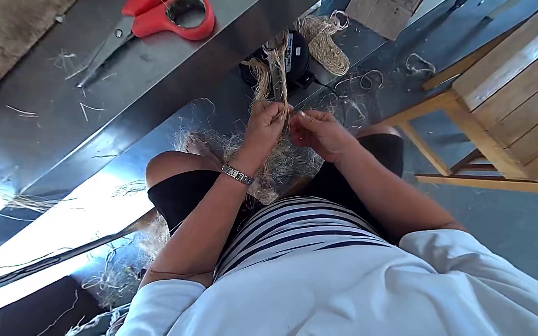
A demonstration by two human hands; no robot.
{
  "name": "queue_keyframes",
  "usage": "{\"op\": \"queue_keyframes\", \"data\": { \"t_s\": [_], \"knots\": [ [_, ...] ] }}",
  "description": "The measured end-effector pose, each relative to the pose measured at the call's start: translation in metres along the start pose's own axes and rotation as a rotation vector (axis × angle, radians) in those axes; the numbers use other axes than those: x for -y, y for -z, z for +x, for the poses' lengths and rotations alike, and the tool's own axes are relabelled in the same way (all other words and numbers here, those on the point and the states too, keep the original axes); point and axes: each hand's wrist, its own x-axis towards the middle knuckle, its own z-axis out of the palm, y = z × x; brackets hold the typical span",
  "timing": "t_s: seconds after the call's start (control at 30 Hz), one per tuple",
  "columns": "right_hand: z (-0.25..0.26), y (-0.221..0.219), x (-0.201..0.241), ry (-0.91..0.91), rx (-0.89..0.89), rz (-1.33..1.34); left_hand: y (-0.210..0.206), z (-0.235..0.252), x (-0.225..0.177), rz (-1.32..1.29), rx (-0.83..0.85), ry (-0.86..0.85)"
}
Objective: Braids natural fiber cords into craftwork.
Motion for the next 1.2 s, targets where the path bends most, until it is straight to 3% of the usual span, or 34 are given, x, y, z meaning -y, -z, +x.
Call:
{"op": "queue_keyframes", "data": {
  "t_s": [0.1, 0.23, 0.4, 0.63, 0.8, 0.9, 1.0, 1.1, 1.2],
  "knots": [
    [0.005, -0.008, 0.001, 0.026, 0.016, 0.046, 0.0, -0.001, 0.0, 0.015, -0.025, -0.01],
    [0.01, -0.025, 0.004, 0.051, -0.088, 0.042, -0.003, -0.004, -0.002, -0.044, -0.045, 0.04],
    [0.012, -0.021, 0.001, 0.015, -0.089, 0.114, 0.001, -0.006, -0.003, -0.141, 0.044, 0.056],
    [0.014, -0.009, 0.005, 0.009, -0.075, 0.06, 0.012, 0.002, -0.006, 0.203, 0.066, 0.014],
    [0.014, -0.006, 0.0, -0.051, -0.024, 0.196, 0.015, -0.005, -0.014, -0.142, 0.145, 0.21],
    [0.012, -0.01, -0.001, -0.086, 0.021, 0.305, 0.025, -0.019, -0.02, -0.417, 0.204, 0.357],
    [0.011, -0.012, 0.001, -0.096, 0.06, 0.327, 0.047, -0.044, -0.021, -0.584, 0.261, 0.335],
    [0.014, -0.006, -0.003, -0.058, 0.138, 0.305, 0.083, -0.08, -0.018, -0.552, 0.249, 0.278],
    [0.016, 0.001, -0.002, -0.031, 0.169, 0.278, 0.123, -0.129, -0.019, -0.382, 0.114, 0.267]
  ]
}}
